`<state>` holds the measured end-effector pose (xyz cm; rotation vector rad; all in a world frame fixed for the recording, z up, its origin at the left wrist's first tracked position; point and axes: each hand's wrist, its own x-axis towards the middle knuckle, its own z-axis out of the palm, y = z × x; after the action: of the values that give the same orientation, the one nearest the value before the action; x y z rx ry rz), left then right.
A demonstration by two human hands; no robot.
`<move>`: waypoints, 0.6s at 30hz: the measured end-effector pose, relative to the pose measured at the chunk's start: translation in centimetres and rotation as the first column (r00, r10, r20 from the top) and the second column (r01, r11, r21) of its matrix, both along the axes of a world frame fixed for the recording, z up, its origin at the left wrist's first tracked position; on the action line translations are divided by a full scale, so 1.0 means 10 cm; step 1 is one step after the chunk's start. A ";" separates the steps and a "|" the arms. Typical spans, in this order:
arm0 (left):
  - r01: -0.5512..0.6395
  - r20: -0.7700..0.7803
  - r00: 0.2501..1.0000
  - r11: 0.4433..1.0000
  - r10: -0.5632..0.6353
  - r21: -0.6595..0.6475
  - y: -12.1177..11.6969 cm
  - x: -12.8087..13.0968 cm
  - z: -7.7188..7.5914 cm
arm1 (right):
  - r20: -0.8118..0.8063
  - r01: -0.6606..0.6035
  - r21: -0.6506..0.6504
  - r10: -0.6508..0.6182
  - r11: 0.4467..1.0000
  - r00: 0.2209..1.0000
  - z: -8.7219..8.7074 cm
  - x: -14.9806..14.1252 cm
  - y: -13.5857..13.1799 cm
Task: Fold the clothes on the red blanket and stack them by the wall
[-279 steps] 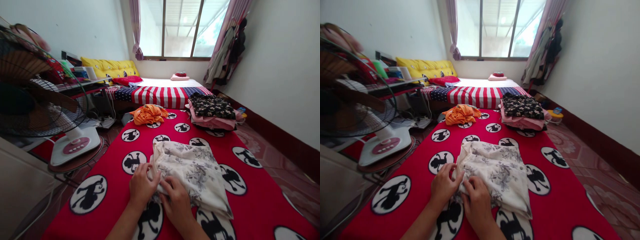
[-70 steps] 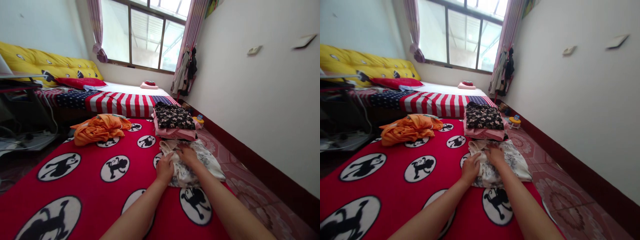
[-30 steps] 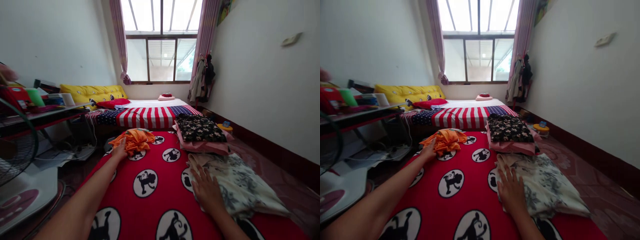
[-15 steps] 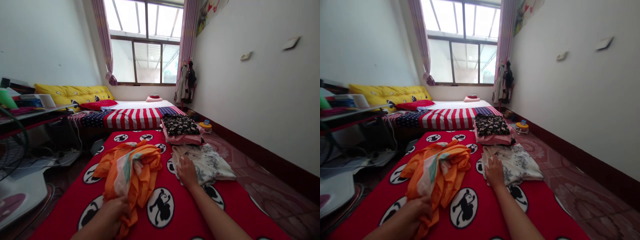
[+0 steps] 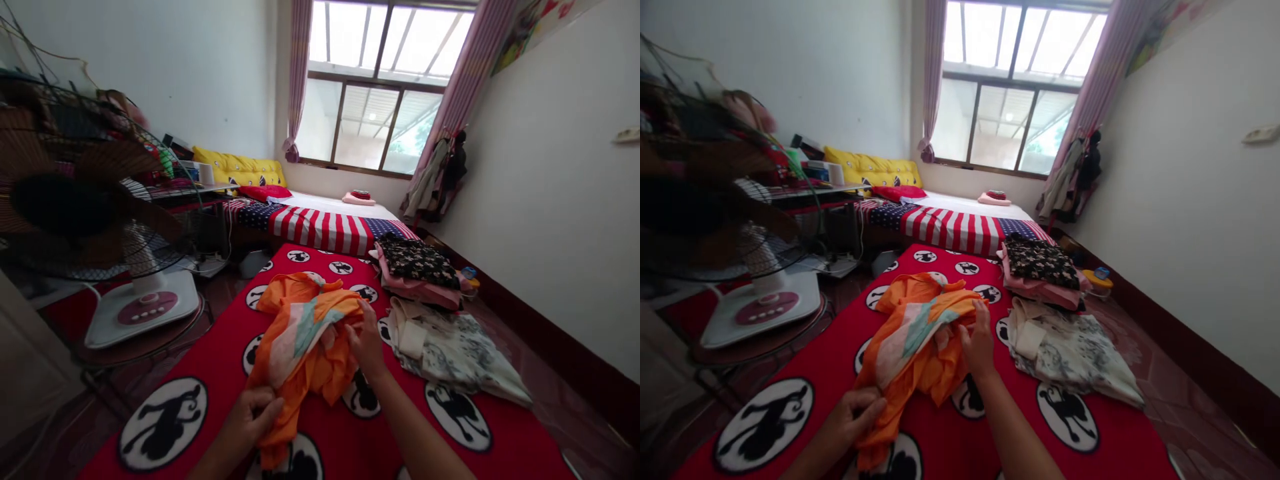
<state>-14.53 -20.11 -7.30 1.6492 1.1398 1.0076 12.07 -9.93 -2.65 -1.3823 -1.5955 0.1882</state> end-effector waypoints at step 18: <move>-0.513 0.344 0.791 0.855 0.507 -0.079 -0.06 -0.19 0.20 | -0.299 0.098 -0.097 -0.123 0.990 0.946 -0.35 1.08 -1.82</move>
<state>-16.42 -20.70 -5.26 1.1118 1.3550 1.5922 22.86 -28.10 -6.12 -1.4238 -1.2629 0.3838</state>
